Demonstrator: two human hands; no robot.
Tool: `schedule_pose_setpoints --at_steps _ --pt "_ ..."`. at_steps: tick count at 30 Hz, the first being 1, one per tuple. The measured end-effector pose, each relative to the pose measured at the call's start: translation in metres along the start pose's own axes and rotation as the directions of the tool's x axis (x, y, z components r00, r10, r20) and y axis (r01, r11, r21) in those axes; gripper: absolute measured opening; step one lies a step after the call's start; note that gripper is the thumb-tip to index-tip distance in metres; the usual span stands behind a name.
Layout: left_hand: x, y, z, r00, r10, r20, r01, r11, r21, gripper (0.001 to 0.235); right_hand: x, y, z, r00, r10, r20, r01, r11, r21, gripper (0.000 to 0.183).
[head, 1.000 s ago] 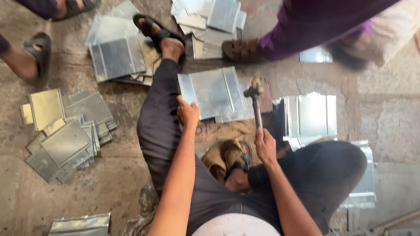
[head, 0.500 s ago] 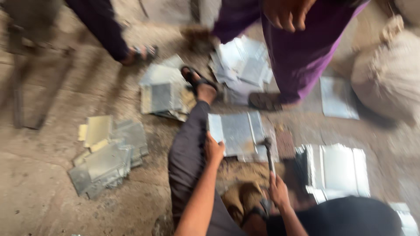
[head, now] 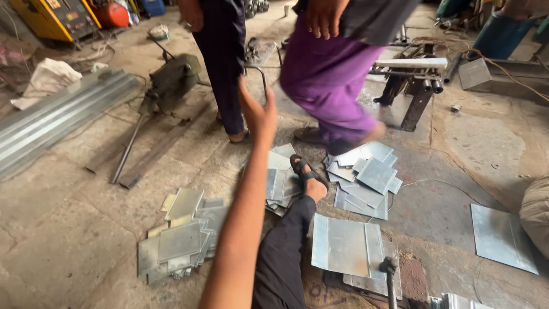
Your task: The person hammers metal sheets on a brick while sitting on the floor, handling the sheets one at a time and hitting the edges to create bends.
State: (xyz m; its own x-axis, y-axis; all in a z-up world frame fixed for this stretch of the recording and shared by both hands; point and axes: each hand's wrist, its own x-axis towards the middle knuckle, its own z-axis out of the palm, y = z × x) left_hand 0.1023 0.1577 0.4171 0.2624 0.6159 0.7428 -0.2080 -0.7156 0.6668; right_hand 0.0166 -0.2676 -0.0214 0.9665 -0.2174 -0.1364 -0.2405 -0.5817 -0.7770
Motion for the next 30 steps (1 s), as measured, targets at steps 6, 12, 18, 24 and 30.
schedule_pose_setpoints --at_steps 6,12,18,24,30 --pt "0.046 0.112 -0.009 0.657 -0.023 0.754 0.413 0.847 -0.334 0.053 -0.026 0.070 0.010 0.998 0.019 -0.068 -0.018 1.000 0.010 0.042" --pt "-0.098 0.039 0.070 0.466 0.458 0.757 -0.052 0.869 -0.493 0.039 -0.044 0.024 -0.006 0.990 -0.048 -0.129 0.055 0.997 0.051 0.036" --pt "-0.360 -0.125 0.036 0.708 -0.060 0.704 0.136 0.989 -0.052 0.091 -0.063 -0.020 -0.043 0.983 -0.115 -0.143 0.140 0.974 0.177 0.039" --pt "-0.442 -0.156 -0.008 0.696 -0.479 0.535 0.292 0.869 0.399 0.107 -0.047 0.002 -0.030 0.990 -0.137 0.026 0.132 0.982 0.137 0.030" --pt "-0.446 -0.174 -0.001 0.245 -0.743 0.623 0.843 0.481 0.242 0.085 -0.060 0.059 -0.020 0.959 -0.097 0.267 0.015 0.956 0.294 0.032"
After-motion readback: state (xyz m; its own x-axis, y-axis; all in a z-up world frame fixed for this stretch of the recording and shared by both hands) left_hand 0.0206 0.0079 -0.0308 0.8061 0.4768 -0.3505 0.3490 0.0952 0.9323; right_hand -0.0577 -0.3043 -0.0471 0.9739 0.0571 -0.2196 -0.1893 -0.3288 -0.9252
